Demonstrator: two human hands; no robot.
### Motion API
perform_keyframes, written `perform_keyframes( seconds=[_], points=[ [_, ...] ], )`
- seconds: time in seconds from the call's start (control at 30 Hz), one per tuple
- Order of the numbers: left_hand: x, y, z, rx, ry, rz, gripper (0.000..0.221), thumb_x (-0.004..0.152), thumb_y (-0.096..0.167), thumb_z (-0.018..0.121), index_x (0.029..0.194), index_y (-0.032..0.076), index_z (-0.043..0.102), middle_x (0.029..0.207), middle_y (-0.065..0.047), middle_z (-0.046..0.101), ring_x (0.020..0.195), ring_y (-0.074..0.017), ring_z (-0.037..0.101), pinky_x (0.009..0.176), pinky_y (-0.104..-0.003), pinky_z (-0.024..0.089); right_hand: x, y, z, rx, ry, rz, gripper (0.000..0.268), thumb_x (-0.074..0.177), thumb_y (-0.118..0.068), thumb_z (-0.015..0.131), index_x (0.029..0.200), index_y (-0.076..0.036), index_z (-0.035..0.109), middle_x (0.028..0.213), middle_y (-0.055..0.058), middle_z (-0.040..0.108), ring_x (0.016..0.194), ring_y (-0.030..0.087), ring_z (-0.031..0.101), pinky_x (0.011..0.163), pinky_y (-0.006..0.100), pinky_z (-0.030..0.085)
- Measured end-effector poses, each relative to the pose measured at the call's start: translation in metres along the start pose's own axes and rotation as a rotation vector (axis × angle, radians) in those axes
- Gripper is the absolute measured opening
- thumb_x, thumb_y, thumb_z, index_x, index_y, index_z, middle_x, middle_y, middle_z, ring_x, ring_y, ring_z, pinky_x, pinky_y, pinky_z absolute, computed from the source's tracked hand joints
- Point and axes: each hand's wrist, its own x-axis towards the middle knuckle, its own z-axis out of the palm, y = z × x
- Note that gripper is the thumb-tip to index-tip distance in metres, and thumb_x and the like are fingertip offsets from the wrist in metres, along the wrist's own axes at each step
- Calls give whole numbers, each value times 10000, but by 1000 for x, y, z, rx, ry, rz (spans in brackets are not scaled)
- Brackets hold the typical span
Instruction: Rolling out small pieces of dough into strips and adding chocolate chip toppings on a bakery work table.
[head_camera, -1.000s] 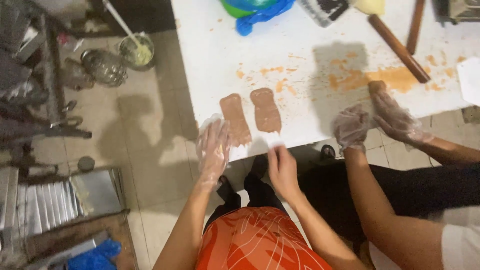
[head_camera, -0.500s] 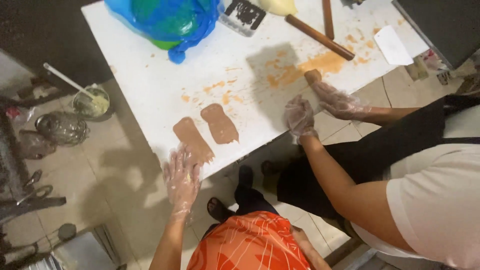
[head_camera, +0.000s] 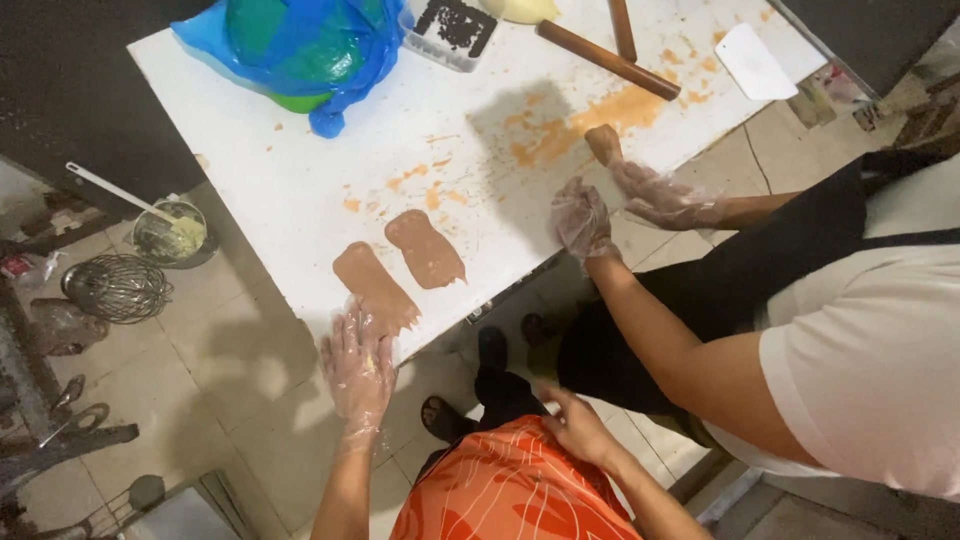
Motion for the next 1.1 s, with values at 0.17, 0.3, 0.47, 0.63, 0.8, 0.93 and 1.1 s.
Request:
perform_keyframes(
  seconds=[0.17,0.3,0.47,0.63,0.8,0.93,1.1],
  points=[
    [3,-4,-3,-252,-23,-168,589,987,381,416,1495,101,314,1512,-104,369,1380,-326,360,1106,-500,296,15,-40,-30,95,105,-376,463,837,-107,616,1298,-133,579,1055,179,704,947,367,689,779,458,581],
    [1,1,8,-354,58,-328,659,965,438,470,1494,73,321,1501,-157,360,1360,-345,364,1085,-499,316,31,-67,-85,69,292,-420,366,869,-165,612,1234,-132,616,1025,160,718,923,354,691,748,451,574],
    [54,69,-28,-937,-11,-453,341,930,138,547,1259,51,550,1279,-114,507,940,-206,620,640,-255,585,61,-70,-119,576,433,-434,459,931,-131,593,1352,7,472,1212,255,604,1032,313,617,870,401,531],
    [87,112,-7,-1003,-83,-349,338,869,82,601,1205,48,615,1129,-147,607,912,-267,659,747,-338,572,61,-70,-154,429,691,-322,467,903,-182,637,1328,-27,520,1270,222,573,1202,343,529,1015,464,434],
    [138,159,20,-1113,-244,-301,329,859,107,615,1181,51,646,1005,-156,685,913,-282,698,777,-345,582,108,-74,-198,276,1003,-57,596,918,-206,620,1434,-37,375,1422,187,433,1337,296,386,1131,424,281],
    [190,214,77,-1271,-566,-501,360,907,210,563,1243,83,596,1196,-160,640,1140,-294,605,948,-417,494,154,-109,-254,406,768,-253,340,947,-141,563,1263,-15,564,1201,176,614,1159,296,565,992,421,443],
    [230,284,208,-1327,-559,-562,404,895,154,549,1265,-6,569,1277,-248,571,1245,-375,496,1051,-462,403,239,-108,-320,298,645,-279,274,945,-101,538,1192,-45,641,1068,165,680,1020,289,652,848,384,532]
  ],
)
